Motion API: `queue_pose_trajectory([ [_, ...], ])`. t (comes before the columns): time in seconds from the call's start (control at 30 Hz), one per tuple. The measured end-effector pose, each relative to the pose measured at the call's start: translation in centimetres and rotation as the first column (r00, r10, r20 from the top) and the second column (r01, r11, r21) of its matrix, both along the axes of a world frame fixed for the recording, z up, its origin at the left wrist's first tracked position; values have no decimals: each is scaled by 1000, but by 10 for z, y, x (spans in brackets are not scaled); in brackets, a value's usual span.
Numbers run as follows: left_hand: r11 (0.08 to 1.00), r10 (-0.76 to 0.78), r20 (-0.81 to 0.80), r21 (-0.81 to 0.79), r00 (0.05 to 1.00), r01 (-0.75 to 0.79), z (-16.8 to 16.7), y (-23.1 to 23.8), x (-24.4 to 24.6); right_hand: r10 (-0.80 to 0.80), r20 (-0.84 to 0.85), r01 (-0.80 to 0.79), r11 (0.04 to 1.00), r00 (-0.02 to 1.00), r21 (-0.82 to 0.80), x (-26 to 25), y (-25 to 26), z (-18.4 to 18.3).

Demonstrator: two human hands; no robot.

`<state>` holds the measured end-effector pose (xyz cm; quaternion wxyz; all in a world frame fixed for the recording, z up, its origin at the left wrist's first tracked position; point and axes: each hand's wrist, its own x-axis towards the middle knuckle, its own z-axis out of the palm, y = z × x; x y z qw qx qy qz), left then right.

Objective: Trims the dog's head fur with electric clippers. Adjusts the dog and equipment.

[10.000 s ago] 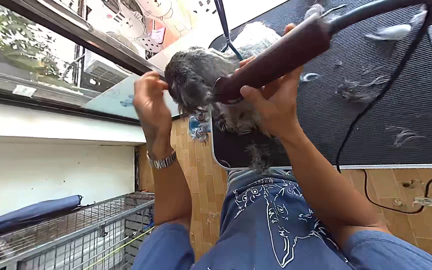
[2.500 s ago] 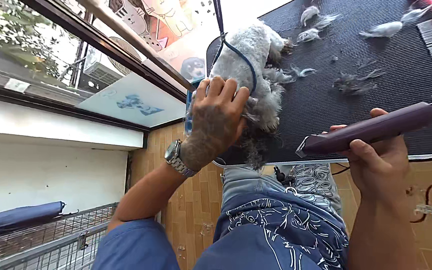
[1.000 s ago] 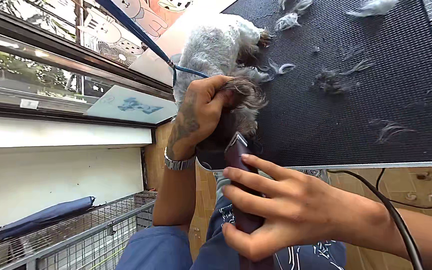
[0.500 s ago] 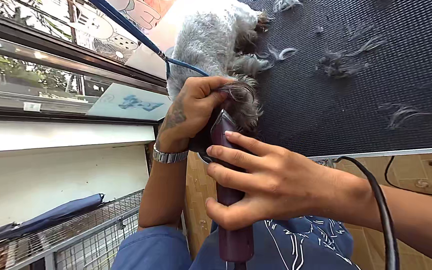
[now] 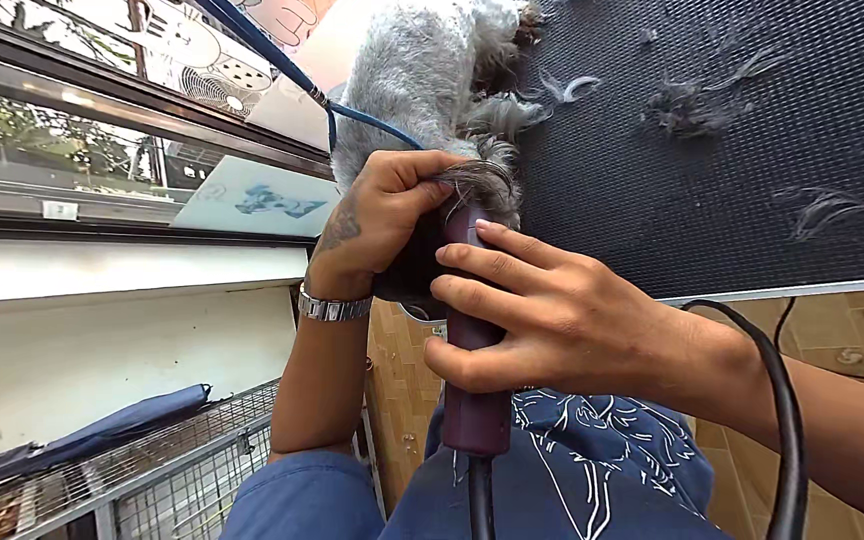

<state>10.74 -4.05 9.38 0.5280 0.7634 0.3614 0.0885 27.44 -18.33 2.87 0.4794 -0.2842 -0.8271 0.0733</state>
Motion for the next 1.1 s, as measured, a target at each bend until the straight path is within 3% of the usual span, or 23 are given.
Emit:
queue_pose_trajectory([
  [0.17,999,38,4,-25,999,-38,1,-1,-3,-67,2,67,997,998,-32,10,-9,2],
  [0.37,997,73,-3,-37,997,-73,-3,-1,-4,133,0,-133,991,991,-9,-15,-22,8],
  [0.87,992,98,25,-77,995,-96,3,-4,-19,33,64,-32,999,997,-6,6,15,3],
  [1.0,976,178,55,115,982,-183,5,-9,-28,-82,-81,70,986,993,-148,23,3,-6],
  [1.1,927,251,107,258,962,-271,7,-15,-38,-206,-380,-6,873,901,-487,29,-8,-23],
])
